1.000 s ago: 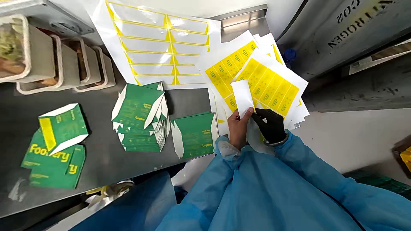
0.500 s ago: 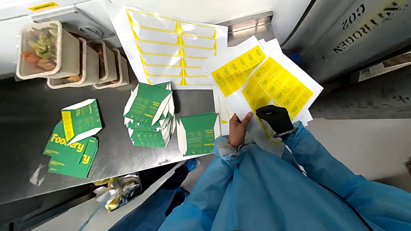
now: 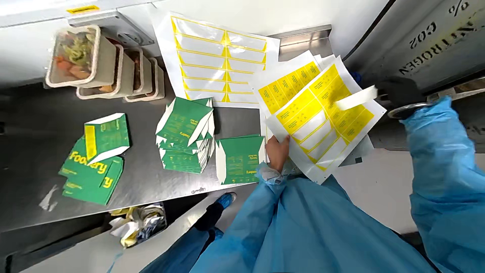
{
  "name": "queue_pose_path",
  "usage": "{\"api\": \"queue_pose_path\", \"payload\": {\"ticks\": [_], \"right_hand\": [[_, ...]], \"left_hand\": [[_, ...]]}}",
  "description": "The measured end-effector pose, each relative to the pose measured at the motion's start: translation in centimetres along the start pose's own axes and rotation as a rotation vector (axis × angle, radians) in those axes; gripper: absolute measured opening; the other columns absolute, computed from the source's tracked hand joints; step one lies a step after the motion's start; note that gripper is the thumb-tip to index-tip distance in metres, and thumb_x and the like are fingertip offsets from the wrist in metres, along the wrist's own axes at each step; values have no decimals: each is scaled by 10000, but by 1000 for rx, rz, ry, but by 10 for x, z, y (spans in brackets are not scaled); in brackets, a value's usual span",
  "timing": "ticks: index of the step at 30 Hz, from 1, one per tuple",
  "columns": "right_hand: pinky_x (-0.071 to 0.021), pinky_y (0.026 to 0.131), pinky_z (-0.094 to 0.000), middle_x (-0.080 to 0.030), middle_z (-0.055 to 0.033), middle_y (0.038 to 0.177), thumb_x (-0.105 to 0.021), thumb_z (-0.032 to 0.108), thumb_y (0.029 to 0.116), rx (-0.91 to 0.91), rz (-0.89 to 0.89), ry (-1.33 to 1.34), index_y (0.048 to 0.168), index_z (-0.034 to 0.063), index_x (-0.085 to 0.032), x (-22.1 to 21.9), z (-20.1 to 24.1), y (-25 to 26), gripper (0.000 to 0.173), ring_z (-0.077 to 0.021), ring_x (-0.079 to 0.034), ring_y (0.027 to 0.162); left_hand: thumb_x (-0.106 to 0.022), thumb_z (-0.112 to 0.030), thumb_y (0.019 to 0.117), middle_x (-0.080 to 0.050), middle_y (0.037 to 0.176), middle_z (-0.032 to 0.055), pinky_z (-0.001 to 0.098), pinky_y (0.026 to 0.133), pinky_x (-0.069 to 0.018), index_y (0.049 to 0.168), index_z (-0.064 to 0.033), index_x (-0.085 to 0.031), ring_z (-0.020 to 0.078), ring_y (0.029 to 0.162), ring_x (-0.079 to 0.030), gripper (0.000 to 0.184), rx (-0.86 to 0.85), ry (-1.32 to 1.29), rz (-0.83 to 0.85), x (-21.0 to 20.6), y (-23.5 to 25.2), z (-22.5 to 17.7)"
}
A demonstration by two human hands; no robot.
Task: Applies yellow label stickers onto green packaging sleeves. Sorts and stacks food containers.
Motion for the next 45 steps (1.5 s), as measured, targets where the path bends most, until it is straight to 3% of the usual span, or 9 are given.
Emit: {"api": "queue_pose_path", "payload": {"ticks": [4,7,11,17,22,26,34,38,45], "right_hand": [[-552,779,-571,-691,-181,1004,-630,323,1001,119,-130,-171,1154,41,-662,-10,37,-53,323,-306,-679,859],[-576,777,-531,-715,-147,975,-625,260,1009,244,-113,-204,1133,36,-686,-85,53,-124,263,-268,-696,848],[-636,702,-381,-752,-44,933,-649,196,980,439,19,-73,1084,74,-728,-214,65,-208,179,-141,-728,789],[-639,767,-343,-758,-16,1085,-628,174,1003,521,163,-29,1247,142,-724,-266,74,-251,265,-115,-733,882],[-590,828,-522,-722,-84,1190,-758,606,836,239,95,-178,1308,123,-678,-284,61,-237,680,-255,-704,1015],[-579,646,-365,-731,12,817,-715,328,933,215,29,-86,959,131,-742,-301,75,-245,200,-114,-691,718],[-554,606,-318,-718,34,793,-716,322,942,209,62,33,946,148,-750,-335,83,-250,178,-80,-655,673],[-556,632,-350,-722,10,788,-726,330,934,186,41,13,937,131,-755,-345,77,-232,201,-101,-664,685],[-547,771,-550,-750,-68,881,-695,390,948,-9,113,-142,993,120,-768,-375,54,-183,284,-247,-709,838]], "left_hand": [[-555,-684,952,-670,1021,304,692,807,-531,1034,39,-686,502,1013,-658,740,64,585,140,32,-9,-19],[-478,-499,1067,-715,864,148,551,696,-575,1034,-36,-709,321,780,-705,518,-231,305,66,53,-33,-36],[-305,-410,1128,-560,1501,28,463,1100,-502,1532,-155,-486,191,1303,-596,510,-288,-398,388,60,-69,-22],[-570,-120,1052,-686,1281,107,454,954,-601,1332,-44,-638,254,1083,-706,298,-129,-670,78,134,-63,46],[-557,-95,1055,-683,1283,122,462,934,-607,1271,-27,-657,283,1077,-707,248,-61,-794,3,178,-63,69],[-563,-128,1059,-684,1303,96,442,914,-613,1250,-72,-682,269,1063,-717,232,-46,-845,1,195,-62,75],[-680,-169,1002,-656,1340,66,506,927,-605,1177,-87,-732,289,1202,-645,201,-11,-765,-214,211,-26,113],[-677,-160,1003,-742,1152,63,380,921,-607,1214,-74,-740,169,996,-724,236,-164,-575,-218,211,-2,119],[-854,-122,846,-753,893,54,345,681,-607,1415,-84,-411,149,731,-721,722,-52,-365,-389,201,47,120]]}}
Point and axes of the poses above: each hand's wrist, its own y-axis towards the middle knuckle, its own x-axis out of the back of the hand, z = x × y, the point moved 5 cm from there along y, towards the middle knuckle
